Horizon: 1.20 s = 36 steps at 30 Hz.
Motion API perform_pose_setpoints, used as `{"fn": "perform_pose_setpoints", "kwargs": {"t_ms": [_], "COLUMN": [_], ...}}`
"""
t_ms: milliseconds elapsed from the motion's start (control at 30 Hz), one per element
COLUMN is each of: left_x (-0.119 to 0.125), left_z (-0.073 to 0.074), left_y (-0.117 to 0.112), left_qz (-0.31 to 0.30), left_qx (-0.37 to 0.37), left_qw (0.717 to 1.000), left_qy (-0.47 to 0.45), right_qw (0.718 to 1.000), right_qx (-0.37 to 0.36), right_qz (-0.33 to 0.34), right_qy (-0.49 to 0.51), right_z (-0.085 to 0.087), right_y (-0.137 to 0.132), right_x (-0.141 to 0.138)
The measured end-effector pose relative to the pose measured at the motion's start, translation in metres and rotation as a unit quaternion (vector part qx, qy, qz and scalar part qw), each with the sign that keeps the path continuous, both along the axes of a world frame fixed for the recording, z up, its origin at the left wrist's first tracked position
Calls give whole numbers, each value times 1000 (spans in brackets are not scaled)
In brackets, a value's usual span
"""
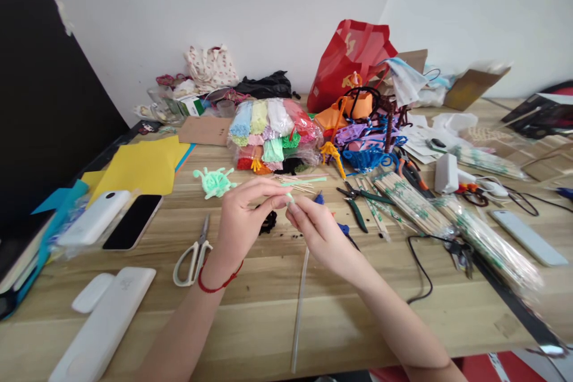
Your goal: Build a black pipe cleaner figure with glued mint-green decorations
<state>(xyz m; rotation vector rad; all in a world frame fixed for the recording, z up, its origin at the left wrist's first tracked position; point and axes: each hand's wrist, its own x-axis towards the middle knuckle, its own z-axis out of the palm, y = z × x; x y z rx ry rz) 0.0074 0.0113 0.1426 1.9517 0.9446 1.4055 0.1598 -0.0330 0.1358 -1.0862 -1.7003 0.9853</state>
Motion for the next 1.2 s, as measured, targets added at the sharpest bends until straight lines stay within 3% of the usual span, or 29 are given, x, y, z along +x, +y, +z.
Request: {"fn": "perform_pose_setpoints", "kwargs": {"t_ms": [167,367,433,567,667,800,967,1067,1200], "left_x": [4,7,6,3,4,7,4,2,2], "left_z": [-2,3,4,3,-2,-7,-7,-7,-7], "left_y": [-2,-6,-6,-2,2,4,4,5,6], "left_qz": [-13,-29,-48,-92,-110,-90,-14,-19,-59], "left_qx": [-78,-149,-172,-218,-239,-227,-134,-101,-169], "left_qw": [996,982,976,960,950,956,987,992,976], "left_qy": [-46,-113,-123,-150,-170,-165,-92,-74,-120], "right_qw": [1000,984,962,880,838,852,875,879,875], "right_qx": [-16,-95,-160,-295,-341,-313,-293,-292,-286], "right_qz": [2,48,94,186,210,180,139,129,148], "right_qy": [16,145,202,322,371,378,360,353,361], "right_z": [-3,-5,-3,0,1,1,0,0,0], "right_y": [1,3,5,10,11,9,8,6,6], "right_x": [0,-2,0,3,2,-3,-4,-3,-2]}}
